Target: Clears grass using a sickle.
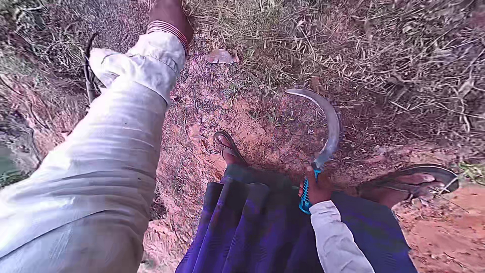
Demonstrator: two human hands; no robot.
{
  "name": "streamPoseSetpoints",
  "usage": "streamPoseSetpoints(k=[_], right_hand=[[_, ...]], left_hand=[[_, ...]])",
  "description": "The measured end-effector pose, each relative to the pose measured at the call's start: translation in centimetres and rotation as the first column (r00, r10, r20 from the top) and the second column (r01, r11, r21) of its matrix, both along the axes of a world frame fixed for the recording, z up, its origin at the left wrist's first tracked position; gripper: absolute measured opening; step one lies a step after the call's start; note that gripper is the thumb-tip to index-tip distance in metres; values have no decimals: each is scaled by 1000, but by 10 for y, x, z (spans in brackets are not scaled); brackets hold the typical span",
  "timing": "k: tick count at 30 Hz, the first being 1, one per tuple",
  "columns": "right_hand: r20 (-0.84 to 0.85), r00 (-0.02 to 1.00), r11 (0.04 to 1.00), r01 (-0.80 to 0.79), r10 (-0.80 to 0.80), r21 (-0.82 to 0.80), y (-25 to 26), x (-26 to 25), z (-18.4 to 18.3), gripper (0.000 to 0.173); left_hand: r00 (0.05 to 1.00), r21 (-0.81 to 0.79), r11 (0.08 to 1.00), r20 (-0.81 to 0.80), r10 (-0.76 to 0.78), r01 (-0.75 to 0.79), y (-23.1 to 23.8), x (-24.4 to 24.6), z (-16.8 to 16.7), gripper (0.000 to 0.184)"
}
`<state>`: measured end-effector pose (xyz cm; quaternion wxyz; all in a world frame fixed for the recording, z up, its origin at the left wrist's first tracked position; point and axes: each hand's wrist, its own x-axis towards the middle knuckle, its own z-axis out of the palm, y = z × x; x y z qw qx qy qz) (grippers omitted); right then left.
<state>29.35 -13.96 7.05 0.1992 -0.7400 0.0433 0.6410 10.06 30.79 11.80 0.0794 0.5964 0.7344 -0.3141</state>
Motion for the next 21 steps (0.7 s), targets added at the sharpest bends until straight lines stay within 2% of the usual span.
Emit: streamPoseSetpoints(k=[1,2,4,5,7,8,10,11,13,16,17,19,21], right_hand=[[-13,1000,1000,-2,2,3,-6,0,-3,32],[-32,999,1000,-7,7,-2,-12,1,-9,32],[-62,996,998,-60,59,-18,-26,8,-26,31],[-74,992,995,-101,99,-16,-33,14,-36,32],[-92,984,987,-157,155,-17,-39,22,-63,34],[-115,978,983,-181,177,-27,-38,25,-74,35],[-152,964,975,-223,218,-16,-26,23,-94,36],[-172,953,968,-253,248,-4,-18,20,-102,36],[-225,922,948,-318,314,19,-2,10,-121,38],[-281,851,892,-450,443,41,19,-11,-142,42],[-288,832,875,-481,475,53,20,-19,-144,44],[-314,823,875,-482,473,56,20,-34,-139,45],[-332,867,922,-386,372,25,18,-53,-123,40]], left_hand=[[993,-146,985,64,99,-89,-30,-6,4,56],[962,-206,959,153,227,-194,-63,-16,-7,58],[807,-232,868,324,494,-438,-142,-33,-47,63],[719,-252,800,352,600,-544,-182,-31,-66,65],[593,-265,682,346,727,-681,-247,-14,-101,72],[553,-240,645,355,754,-725,-273,-2,-119,82],[499,-195,611,418,759,-767,-295,26,-147,109],[497,-158,612,446,745,-775,-296,40,-155,117],[544,-38,641,493,679,-766,-293,60,-173,114],[720,65,771,415,556,-634,-287,61,-200,88],[760,74,808,398,514,-585,-284,58,-202,80],[781,64,842,418,465,-535,-270,60,-195,69],[804,24,879,417,425,-477,-253,68,-182,66]])
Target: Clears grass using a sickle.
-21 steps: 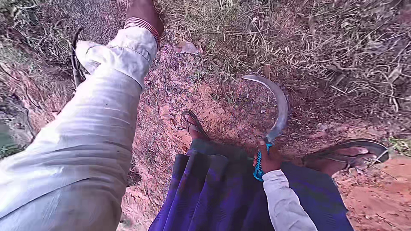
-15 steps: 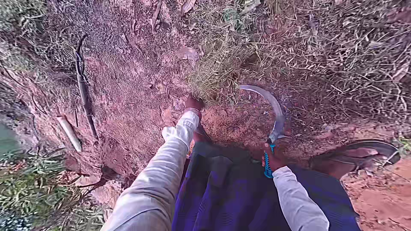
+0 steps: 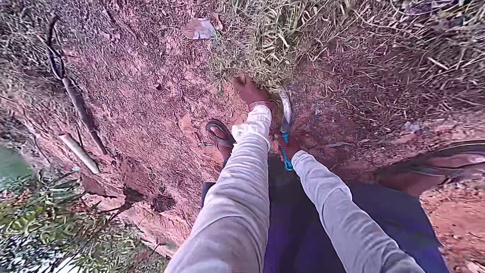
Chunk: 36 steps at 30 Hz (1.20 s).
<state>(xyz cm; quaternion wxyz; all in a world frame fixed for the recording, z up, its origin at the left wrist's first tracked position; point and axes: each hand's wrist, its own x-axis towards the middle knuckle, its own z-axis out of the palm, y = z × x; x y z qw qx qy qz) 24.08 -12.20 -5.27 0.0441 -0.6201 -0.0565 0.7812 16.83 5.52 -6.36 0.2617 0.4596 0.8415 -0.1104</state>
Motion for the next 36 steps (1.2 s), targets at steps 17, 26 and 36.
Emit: streamPoseSetpoints(k=[17,26,36], right_hand=[[22,964,925,261,-265,-277,50,-34,102,37],[136,971,931,227,-195,-287,-43,0,174,34],[391,892,957,279,-227,-81,-48,100,185,29]], left_hand=[[909,-267,877,-15,-418,399,29,15,-14,78],[704,-513,540,199,-682,668,82,-2,17,64],[881,3,919,288,376,-394,3,-25,59,114]])
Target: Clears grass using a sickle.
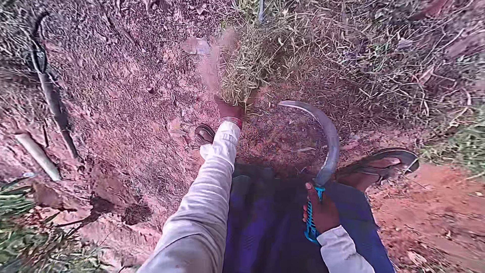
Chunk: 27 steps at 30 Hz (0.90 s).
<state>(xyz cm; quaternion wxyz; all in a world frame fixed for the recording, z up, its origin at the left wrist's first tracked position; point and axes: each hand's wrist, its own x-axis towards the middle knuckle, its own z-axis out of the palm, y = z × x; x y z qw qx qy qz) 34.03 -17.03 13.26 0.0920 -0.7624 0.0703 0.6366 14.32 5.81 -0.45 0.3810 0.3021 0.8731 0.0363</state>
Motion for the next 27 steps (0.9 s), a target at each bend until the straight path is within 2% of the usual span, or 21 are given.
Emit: streamPoseSetpoints(k=[1,2,3,5,7,8,9,10,11,13,15,17,18,20,21,23,25,27], right_hand=[[0,1000,1000,7,-7,6,-3,2,2,28],[3,1000,1000,14,-14,15,-6,4,2,28],[6,1000,1000,19,-19,19,-9,6,1,27],[35,999,998,36,-37,55,-10,10,-1,27],[97,992,990,63,-76,126,-7,18,-5,26],[143,983,982,87,-111,168,-6,23,-5,26],[185,971,974,113,-150,194,-5,32,-4,26],[227,955,966,141,-190,217,0,42,0,26],[263,936,953,166,-233,253,7,51,2,26],[282,909,915,200,-307,350,19,66,2,25],[259,901,890,232,-348,392,26,74,1,24],[218,898,881,284,-383,378,30,73,1,26],[199,901,883,297,-385,364,30,71,1,28],[174,913,889,293,-370,352,25,70,0,29],[177,914,890,286,-364,355,20,70,0,28],[233,904,887,253,-359,386,18,74,-1,25],[345,867,876,188,-360,443,23,84,0,19],[426,823,865,145,-375,480,28,99,2,16]], left_hand=[[1000,-77,997,-4,11,-11,-21,18,-18,109],[998,-156,987,-37,-50,43,-37,39,-35,99],[981,-278,948,-73,-180,153,-48,64,-44,85],[916,-365,855,-12,-400,368,-61,117,-48,73],[793,-330,726,162,-587,604,-65,170,-39,54],[707,-255,659,235,-667,707,-66,191,-34,45],[631,-170,611,305,-713,773,-67,205,-29,45],[597,-105,604,357,-718,790,-66,213,-23,50],[641,-59,677,392,-660,734,-59,215,-15,55],[825,2,865,300,-479,502,-51,206,-4,72],[956,-11,968,159,-245,250,-47,187,-5,91],[990,-35,990,-2,-139,138,-46,170,-24,78],[988,-102,983,-32,-154,150,-42,168,-32,68],[973,-232,944,54,-226,233,-37,192,-43,62],[950,-246,919,120,-287,309,-36,217,-42,61],[866,-165,875,313,-391,455,-28,276,-30,59],[696,-44,783,490,-524,620,-15,328,-11,58],[574,48,717,564,-593,695,-10,363,3,53]])
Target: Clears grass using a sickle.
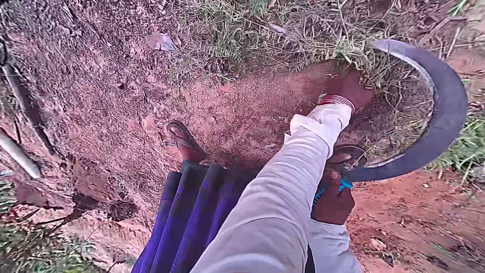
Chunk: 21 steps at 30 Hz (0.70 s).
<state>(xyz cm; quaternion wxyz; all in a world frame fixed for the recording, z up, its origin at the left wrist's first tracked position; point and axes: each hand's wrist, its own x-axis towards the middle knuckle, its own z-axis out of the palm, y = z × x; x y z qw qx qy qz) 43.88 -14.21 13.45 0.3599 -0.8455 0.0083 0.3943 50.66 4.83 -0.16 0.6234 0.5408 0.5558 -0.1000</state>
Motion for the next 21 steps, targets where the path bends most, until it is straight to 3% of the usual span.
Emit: streamPoseSetpoints(k=[1,3,5,7,10,12,14,16,21], right_hand=[[33,999,1000,14,-14,16,1,6,-1,17],[41,998,998,55,-56,36,0,16,-4,19],[-11,995,994,96,-96,45,0,21,-6,22],[-95,984,987,156,-151,48,4,21,-7,24],[-160,974,986,167,-161,21,0,18,-7,22],[-180,974,990,141,-134,27,-7,17,-9,22],[-197,970,989,146,-140,17,-11,15,-11,22],[-190,970,988,157,-154,1,-13,14,-9,23],[80,986,988,144,-148,53,-5,45,-6,24]], left_hand=[[1000,20,1000,-6,13,-13,-1,8,5,53],[976,100,979,-113,186,-175,-17,-1,11,64],[877,230,897,-220,426,-378,-46,-40,11,82],[749,321,817,-337,571,-479,-76,-97,-1,98],[544,293,826,-639,544,-481,-100,-181,-34,104],[469,285,814,-702,537,-505,-102,-204,-60,104],[455,238,787,-707,542,-569,-93,-179,-69,93],[449,169,711,-671,590,-682,-90,-119,-54,84],[488,12,573,-510,708,-819,-94,44,-56,93]])
